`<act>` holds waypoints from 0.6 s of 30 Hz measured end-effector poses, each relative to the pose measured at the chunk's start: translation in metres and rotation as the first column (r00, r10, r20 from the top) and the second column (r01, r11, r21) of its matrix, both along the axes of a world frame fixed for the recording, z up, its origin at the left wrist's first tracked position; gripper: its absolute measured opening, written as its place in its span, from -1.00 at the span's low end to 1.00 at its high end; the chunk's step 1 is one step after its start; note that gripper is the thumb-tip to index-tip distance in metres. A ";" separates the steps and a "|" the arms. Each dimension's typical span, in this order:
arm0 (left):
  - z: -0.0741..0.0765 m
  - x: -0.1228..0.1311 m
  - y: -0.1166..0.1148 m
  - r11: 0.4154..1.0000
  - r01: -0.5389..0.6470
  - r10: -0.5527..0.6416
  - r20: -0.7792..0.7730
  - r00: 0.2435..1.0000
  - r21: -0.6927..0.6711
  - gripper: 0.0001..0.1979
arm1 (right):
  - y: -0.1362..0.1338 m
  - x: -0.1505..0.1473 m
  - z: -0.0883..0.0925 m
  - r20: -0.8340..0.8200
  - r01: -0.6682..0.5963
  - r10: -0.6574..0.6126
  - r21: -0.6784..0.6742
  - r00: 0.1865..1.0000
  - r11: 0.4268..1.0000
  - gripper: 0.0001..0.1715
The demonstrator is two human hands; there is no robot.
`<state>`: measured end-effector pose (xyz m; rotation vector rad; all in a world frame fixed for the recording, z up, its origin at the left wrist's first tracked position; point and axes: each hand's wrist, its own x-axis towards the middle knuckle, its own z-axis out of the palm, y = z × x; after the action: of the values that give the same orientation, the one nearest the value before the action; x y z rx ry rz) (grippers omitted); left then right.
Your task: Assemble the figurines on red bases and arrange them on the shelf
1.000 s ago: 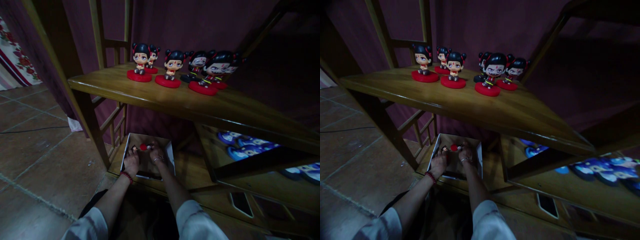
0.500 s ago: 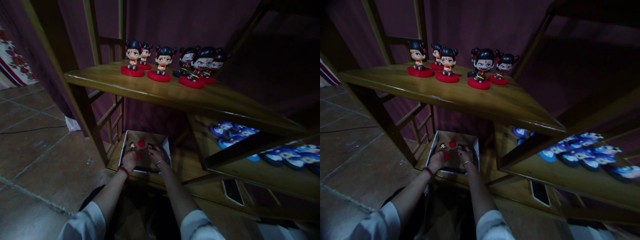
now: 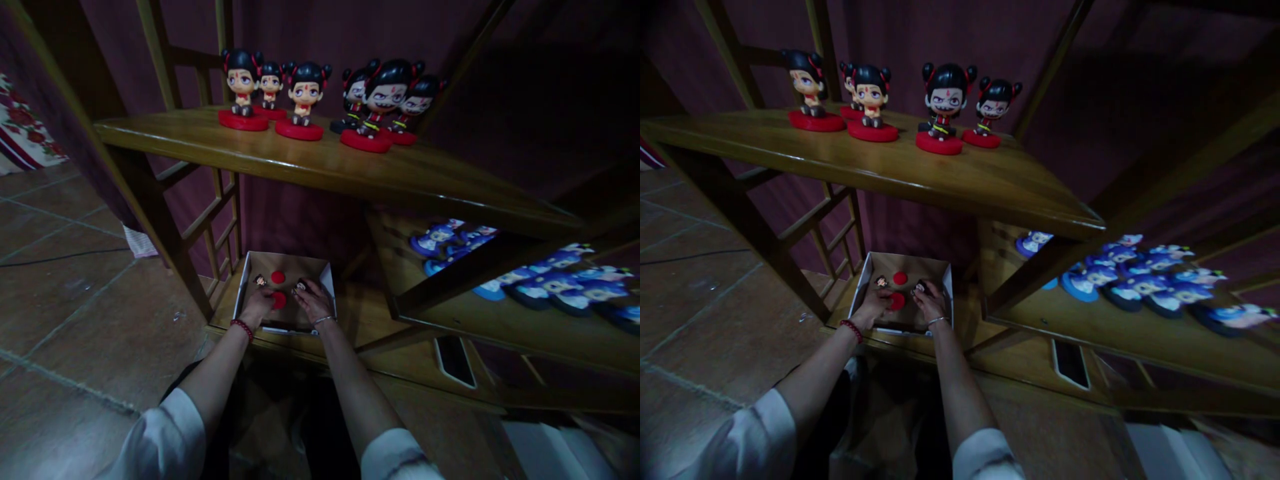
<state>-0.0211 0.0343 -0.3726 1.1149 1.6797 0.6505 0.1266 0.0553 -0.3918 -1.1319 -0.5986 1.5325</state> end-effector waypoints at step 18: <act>-0.012 0.013 0.002 1.000 0.026 -0.027 -0.072 0.997 -0.015 -0.77 | -0.006 0.010 0.009 -0.093 -0.073 0.060 -0.140 0.994 0.988 -0.70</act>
<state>-0.0077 0.0364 -0.3851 1.1608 1.7255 0.5873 0.1363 0.0493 -0.3828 -1.1549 -0.4769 1.6955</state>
